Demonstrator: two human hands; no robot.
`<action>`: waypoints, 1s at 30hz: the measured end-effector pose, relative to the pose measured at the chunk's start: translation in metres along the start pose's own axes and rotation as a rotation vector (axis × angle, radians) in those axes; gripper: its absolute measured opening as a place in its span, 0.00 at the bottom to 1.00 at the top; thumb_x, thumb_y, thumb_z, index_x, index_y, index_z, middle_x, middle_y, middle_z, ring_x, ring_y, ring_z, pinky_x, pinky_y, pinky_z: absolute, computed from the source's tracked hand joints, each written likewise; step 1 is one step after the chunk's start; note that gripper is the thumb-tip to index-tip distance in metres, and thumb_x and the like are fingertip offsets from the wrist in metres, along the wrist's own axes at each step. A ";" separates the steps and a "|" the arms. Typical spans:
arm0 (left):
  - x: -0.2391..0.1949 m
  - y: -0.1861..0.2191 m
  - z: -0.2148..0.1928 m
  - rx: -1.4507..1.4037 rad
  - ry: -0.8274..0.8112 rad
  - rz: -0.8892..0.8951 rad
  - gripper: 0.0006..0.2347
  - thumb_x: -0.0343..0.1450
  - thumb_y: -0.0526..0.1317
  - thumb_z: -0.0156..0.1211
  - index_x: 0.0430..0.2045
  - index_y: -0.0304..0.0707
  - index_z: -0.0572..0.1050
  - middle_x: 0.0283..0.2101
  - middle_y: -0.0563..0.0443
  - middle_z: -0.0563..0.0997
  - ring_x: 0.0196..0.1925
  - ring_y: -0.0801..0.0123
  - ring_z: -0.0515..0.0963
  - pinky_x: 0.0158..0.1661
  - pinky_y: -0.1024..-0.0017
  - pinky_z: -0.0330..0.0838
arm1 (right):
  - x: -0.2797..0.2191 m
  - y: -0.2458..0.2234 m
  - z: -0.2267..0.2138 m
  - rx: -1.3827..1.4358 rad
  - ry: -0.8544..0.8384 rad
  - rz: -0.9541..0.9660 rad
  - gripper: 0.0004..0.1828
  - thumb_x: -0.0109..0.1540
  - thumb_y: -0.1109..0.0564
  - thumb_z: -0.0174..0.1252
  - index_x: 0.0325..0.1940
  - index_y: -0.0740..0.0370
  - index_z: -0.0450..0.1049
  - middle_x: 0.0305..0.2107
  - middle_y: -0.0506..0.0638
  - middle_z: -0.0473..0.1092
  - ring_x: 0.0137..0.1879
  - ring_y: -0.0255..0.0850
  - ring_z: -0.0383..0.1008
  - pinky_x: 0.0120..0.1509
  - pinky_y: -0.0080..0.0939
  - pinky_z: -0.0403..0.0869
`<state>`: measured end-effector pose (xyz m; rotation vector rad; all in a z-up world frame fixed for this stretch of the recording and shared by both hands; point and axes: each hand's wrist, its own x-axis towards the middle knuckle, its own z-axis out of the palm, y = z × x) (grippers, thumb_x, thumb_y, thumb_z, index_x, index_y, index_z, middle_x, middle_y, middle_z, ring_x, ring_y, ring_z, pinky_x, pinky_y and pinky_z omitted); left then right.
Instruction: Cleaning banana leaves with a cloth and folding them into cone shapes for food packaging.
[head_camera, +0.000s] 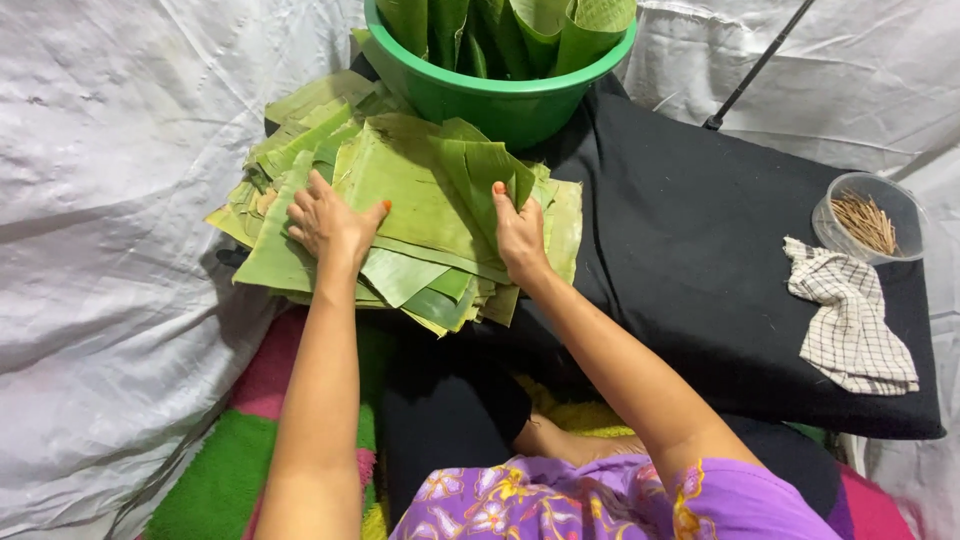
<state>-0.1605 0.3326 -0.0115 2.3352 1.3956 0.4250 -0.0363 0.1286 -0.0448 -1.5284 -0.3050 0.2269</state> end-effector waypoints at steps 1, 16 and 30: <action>0.008 -0.002 0.005 -0.003 0.001 0.003 0.47 0.61 0.60 0.74 0.69 0.35 0.54 0.61 0.31 0.65 0.67 0.39 0.61 0.62 0.41 0.56 | 0.001 0.011 0.000 0.000 0.002 -0.004 0.20 0.68 0.41 0.56 0.35 0.58 0.80 0.26 0.47 0.72 0.36 0.37 0.69 0.42 0.45 0.70; 0.036 -0.059 -0.080 -0.456 -0.020 0.056 0.19 0.62 0.41 0.77 0.45 0.48 0.77 0.40 0.50 0.81 0.39 0.56 0.80 0.36 0.56 0.72 | 0.003 0.038 -0.016 -0.035 0.115 -0.127 0.29 0.72 0.36 0.48 0.66 0.59 0.71 0.56 0.57 0.73 0.63 0.50 0.72 0.72 0.58 0.64; 0.035 -0.086 -0.108 -1.594 -0.134 -0.004 0.11 0.70 0.27 0.62 0.45 0.33 0.75 0.39 0.53 0.84 0.34 0.77 0.84 0.35 0.86 0.80 | -0.063 0.005 0.058 -0.841 -0.494 -0.929 0.38 0.52 0.42 0.67 0.66 0.50 0.70 0.64 0.59 0.63 0.67 0.57 0.59 0.64 0.54 0.59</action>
